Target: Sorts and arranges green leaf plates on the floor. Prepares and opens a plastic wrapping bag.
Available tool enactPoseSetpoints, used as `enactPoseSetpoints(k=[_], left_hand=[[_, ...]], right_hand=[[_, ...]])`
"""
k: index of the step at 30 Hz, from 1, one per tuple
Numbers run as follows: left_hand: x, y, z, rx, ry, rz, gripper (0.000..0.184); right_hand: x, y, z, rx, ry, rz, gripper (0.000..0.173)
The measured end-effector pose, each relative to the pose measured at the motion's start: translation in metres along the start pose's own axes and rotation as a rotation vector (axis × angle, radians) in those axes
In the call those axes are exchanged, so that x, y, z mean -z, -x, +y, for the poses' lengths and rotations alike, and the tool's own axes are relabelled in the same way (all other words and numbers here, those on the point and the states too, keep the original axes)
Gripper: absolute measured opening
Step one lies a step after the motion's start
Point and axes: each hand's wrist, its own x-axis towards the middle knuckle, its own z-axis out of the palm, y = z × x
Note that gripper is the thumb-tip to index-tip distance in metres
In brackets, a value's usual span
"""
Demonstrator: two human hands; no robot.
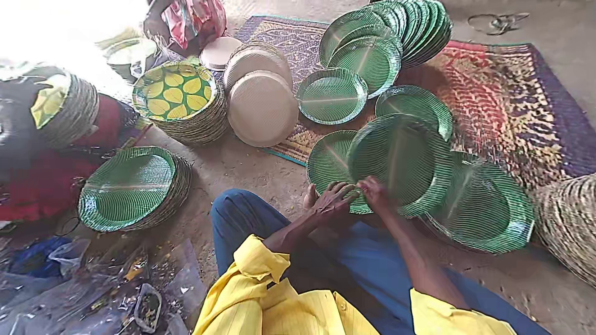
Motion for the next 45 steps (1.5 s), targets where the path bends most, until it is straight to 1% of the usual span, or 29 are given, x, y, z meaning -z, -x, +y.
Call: enactPoseSetpoints(k=[1, 2, 3, 4, 5, 6, 7, 8, 9, 11, 13, 15, 17, 19, 21, 22, 24, 25, 28, 33, 37, 39, 42, 43, 45], left_hand=[[0.003, 0.000, 0.000, 0.012, -0.011, -0.026, 0.032], [0.006, 0.001, 0.000, 0.039, -0.020, -0.081, 0.033], [0.006, 0.002, -0.001, 0.087, -0.020, -0.166, 0.035], [0.004, 0.003, -0.002, 0.158, -0.018, -0.277, 0.039], [0.002, 0.004, -0.003, 0.228, -0.013, -0.363, 0.043], [0.001, 0.004, -0.004, 0.295, -0.015, -0.456, 0.045], [0.000, 0.002, -0.005, 0.342, -0.029, -0.546, 0.044], [-0.003, 0.001, -0.007, 0.357, -0.048, -0.614, 0.039], [-0.008, 0.001, -0.009, 0.350, -0.082, -0.649, 0.034], [-0.014, 0.002, -0.010, 0.333, -0.116, -0.663, 0.031], [-0.015, 0.001, -0.009, 0.332, -0.103, -0.649, 0.031], [-0.014, 0.001, -0.009, 0.332, -0.100, -0.635, 0.031], [-0.013, 0.000, -0.010, 0.327, -0.098, -0.631, 0.030], [-0.015, 0.001, -0.010, 0.314, -0.108, -0.627, 0.031], [-0.018, 0.003, -0.010, 0.271, -0.121, -0.613, 0.030], [-0.017, 0.004, -0.009, 0.252, -0.120, -0.605, 0.030], [-0.015, 0.003, -0.008, 0.243, -0.106, -0.610, 0.031], [-0.016, 0.002, -0.008, 0.245, -0.103, -0.611, 0.031], [-0.018, 0.004, -0.008, 0.256, -0.094, -0.624, 0.032], [-0.015, 0.002, -0.007, 0.269, -0.077, -0.639, 0.032], [-0.013, 0.003, -0.006, 0.265, -0.079, -0.647, 0.033], [-0.015, 0.004, -0.006, 0.262, -0.079, -0.649, 0.033], [-0.020, 0.004, -0.008, 0.263, -0.085, -0.653, 0.032], [-0.020, 0.004, -0.008, 0.264, -0.085, -0.652, 0.032], [-0.019, 0.004, -0.009, 0.250, -0.077, -0.630, 0.032]], right_hand=[[0.004, 0.001, -0.032, -0.106, 0.043, -0.279, 0.029], [0.017, -0.006, -0.066, -0.217, 0.097, -0.625, 0.036], [0.020, -0.012, -0.082, -0.254, 0.137, -0.828, 0.041], [0.014, -0.010, -0.078, -0.227, 0.145, -0.877, 0.043], [0.001, -0.003, -0.055, -0.145, 0.093, -0.766, 0.040], [-0.010, 0.002, -0.023, -0.048, 0.014, -0.587, 0.034], [-0.014, 0.001, 0.009, 0.010, -0.044, -0.441, 0.027], [-0.005, -0.002, 0.032, 0.002, -0.061, -0.343, 0.026], [0.010, -0.006, 0.048, -0.065, -0.038, -0.272, 0.028], [0.041, -0.010, 0.074, -0.221, 0.039, -0.118, 0.032], [0.066, -0.008, 0.092, -0.349, 0.118, -0.036, 0.038], [0.075, 0.001, 0.110, -0.457, 0.145, -0.079, 0.048], [0.063, 0.018, 0.130, -0.524, 0.100, -0.104, 0.054], [0.047, 0.031, 0.140, -0.569, 0.044, -0.060, 0.048], [0.049, 0.029, 0.130, -0.634, 0.022, -0.019, 0.038], [0.050, 0.026, 0.127, -0.644, 0.020, -0.019, 0.036], [0.051, 0.026, 0.133, -0.645, 0.032, -0.027, 0.036], [0.052, 0.027, 0.136, -0.660, 0.035, -0.025, 0.039], [0.053, 0.033, 0.138, -0.752, 0.042, -0.029, 0.046], [0.056, 0.031, 0.136, -0.759, 0.048, -0.068, 0.039], [0.060, 0.029, 0.130, -0.802, 0.056, -0.059, 0.042], [0.060, 0.029, 0.128, -0.821, 0.096, -0.065, 0.042], [0.061, 0.027, 0.127, -0.841, 0.171, -0.090, 0.038], [0.063, 0.025, 0.125, -0.851, 0.179, -0.090, 0.038], [0.067, 0.018, 0.120, -0.830, 0.166, -0.028, 0.037]])
